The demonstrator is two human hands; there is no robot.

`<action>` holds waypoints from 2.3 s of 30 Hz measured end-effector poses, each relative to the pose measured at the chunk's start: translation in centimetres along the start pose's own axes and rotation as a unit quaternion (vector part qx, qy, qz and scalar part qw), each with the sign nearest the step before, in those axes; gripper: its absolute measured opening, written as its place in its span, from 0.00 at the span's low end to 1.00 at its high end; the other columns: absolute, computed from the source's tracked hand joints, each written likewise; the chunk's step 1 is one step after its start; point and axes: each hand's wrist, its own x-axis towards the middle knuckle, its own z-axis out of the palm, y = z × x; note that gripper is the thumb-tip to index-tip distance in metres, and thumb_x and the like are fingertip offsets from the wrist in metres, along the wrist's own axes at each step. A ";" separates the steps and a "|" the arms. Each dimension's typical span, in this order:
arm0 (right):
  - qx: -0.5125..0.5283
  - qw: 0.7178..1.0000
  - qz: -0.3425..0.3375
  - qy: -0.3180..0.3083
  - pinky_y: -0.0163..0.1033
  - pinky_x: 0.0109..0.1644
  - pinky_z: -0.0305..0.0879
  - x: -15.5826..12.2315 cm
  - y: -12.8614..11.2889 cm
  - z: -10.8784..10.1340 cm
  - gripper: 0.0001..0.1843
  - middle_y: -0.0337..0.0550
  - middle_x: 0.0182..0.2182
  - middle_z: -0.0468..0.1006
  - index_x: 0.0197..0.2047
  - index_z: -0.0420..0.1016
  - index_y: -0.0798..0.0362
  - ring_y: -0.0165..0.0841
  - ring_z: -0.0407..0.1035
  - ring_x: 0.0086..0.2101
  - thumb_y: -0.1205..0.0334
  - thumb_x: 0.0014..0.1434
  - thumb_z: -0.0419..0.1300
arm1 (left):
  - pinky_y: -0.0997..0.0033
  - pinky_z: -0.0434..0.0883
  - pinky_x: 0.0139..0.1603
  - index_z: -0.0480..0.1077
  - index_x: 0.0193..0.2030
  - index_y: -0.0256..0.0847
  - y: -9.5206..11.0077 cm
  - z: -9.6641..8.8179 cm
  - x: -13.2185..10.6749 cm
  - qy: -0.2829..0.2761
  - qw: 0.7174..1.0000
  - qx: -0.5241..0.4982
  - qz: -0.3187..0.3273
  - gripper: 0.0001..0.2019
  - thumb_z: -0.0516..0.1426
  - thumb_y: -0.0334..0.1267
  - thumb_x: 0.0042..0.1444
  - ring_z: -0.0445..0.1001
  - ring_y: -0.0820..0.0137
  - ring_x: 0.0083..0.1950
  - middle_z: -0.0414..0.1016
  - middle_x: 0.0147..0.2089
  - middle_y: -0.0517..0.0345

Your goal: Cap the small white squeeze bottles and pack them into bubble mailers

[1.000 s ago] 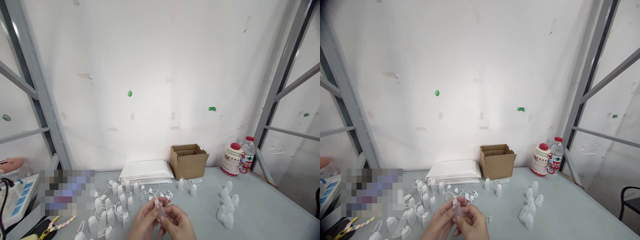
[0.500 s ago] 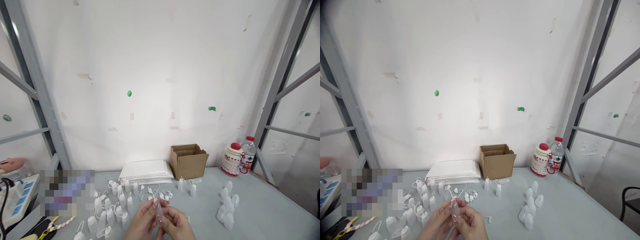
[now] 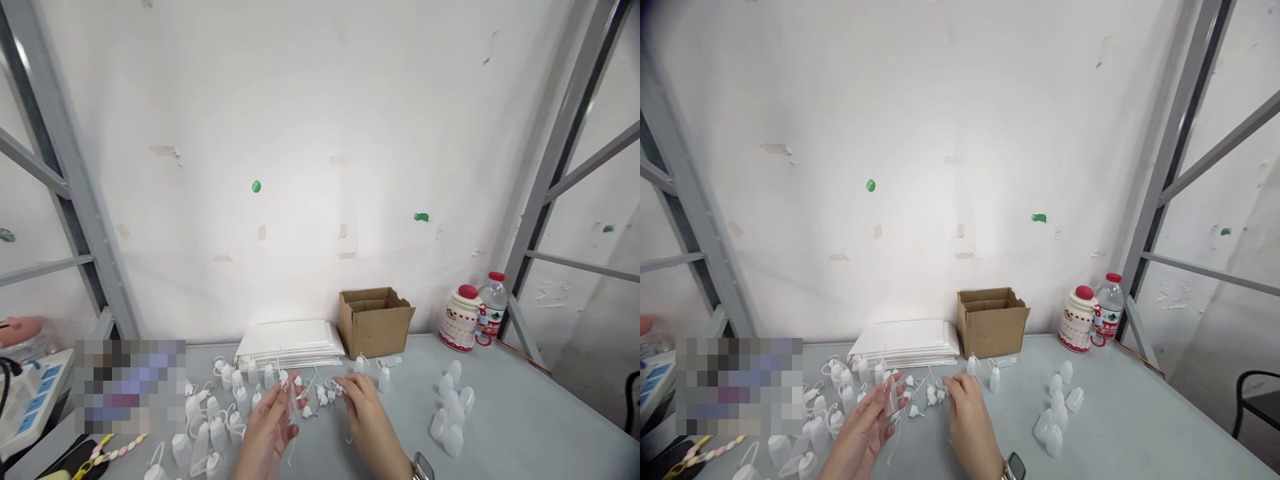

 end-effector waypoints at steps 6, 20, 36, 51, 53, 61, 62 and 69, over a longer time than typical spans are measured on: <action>-0.104 0.989 -0.068 -0.082 0.43 0.45 0.62 0.7 0.7 1.3 0.24 0.44 0.40 0.73 0.44 0.73 0.48 0.37 0.62 0.40 0.83 0.54 0.47 | 0.81 0.73 0.29 0.74 0.37 0.38 -0.2 0.0 0.0 0.023 0.999 0.000 0.034 0.10 0.62 0.32 0.45 0.76 0.73 0.33 0.78 0.33 0.56; -0.109 0.989 -0.046 -0.088 0.41 0.42 0.62 0.7 0.8 1.6 0.09 0.45 0.34 0.72 0.33 0.70 0.56 0.37 0.63 0.37 0.77 0.54 0.54 | 0.72 0.70 0.16 0.54 0.43 0.45 -1.1 0.3 0.2 -0.001 0.994 0.067 0.090 0.30 0.64 0.49 0.36 0.79 0.56 0.31 0.80 0.31 0.50; 0.395 0.902 0.172 -0.011 0.40 0.37 0.64 1.1 -1.7 -0.7 0.19 0.45 0.29 0.78 0.32 0.72 0.53 0.37 0.70 0.33 0.46 0.44 0.63 | 0.80 0.60 0.09 0.48 0.44 0.46 -2.2 0.9 -0.4 -0.119 0.970 0.195 0.086 0.28 0.57 0.56 0.43 0.77 0.64 0.21 0.75 0.29 0.57; 0.464 0.866 0.173 -0.073 0.35 0.29 0.63 0.4 -3.1 -0.4 0.15 0.38 0.26 0.71 0.28 0.77 0.53 0.29 0.65 0.25 0.51 0.39 0.68 | 0.72 0.67 0.26 0.54 0.38 0.46 -4.5 0.4 -0.8 -0.144 0.939 0.248 0.191 0.18 0.58 0.48 0.47 0.71 0.72 0.22 0.78 0.31 0.58; 0.428 0.888 0.151 -0.072 0.36 0.31 0.64 0.4 -2.9 -0.6 0.14 0.39 0.27 0.70 0.28 0.77 0.53 0.31 0.65 0.28 0.51 0.40 0.67 | 0.73 0.65 0.26 0.54 0.37 0.45 -4.5 0.2 -0.7 -0.140 0.927 0.281 0.206 0.16 0.57 0.46 0.48 0.71 0.72 0.23 0.78 0.30 0.58; 0.298 0.947 0.062 -0.105 0.37 0.37 0.62 0.6 -3.1 -2.7 0.08 0.38 0.29 0.69 0.31 0.78 0.49 0.32 0.66 0.31 0.57 0.47 0.65 | 0.78 0.60 0.20 0.54 0.29 0.46 -3.9 0.3 -1.2 -0.084 0.921 0.338 0.175 0.12 0.57 0.39 0.46 0.69 0.73 0.22 0.78 0.29 0.60; 0.290 0.949 0.053 -0.116 0.36 0.37 0.62 0.7 -3.3 -3.0 0.07 0.38 0.28 0.69 0.31 0.78 0.50 0.31 0.66 0.31 0.57 0.47 0.64 | 0.77 0.61 0.21 0.54 0.28 0.46 -3.9 0.4 -1.3 -0.081 0.923 0.335 0.170 0.11 0.57 0.38 0.45 0.70 0.73 0.23 0.79 0.30 0.59; 0.249 0.955 0.066 -0.145 0.36 0.36 0.63 0.6 -3.6 -3.5 0.04 0.37 0.26 0.72 0.32 0.75 0.51 0.32 0.66 0.29 0.63 0.50 0.61 | 0.75 0.64 0.27 0.58 0.26 0.47 -3.8 0.0 -1.1 -0.080 0.900 0.371 0.211 0.08 0.56 0.37 0.45 0.69 0.72 0.21 0.79 0.29 0.63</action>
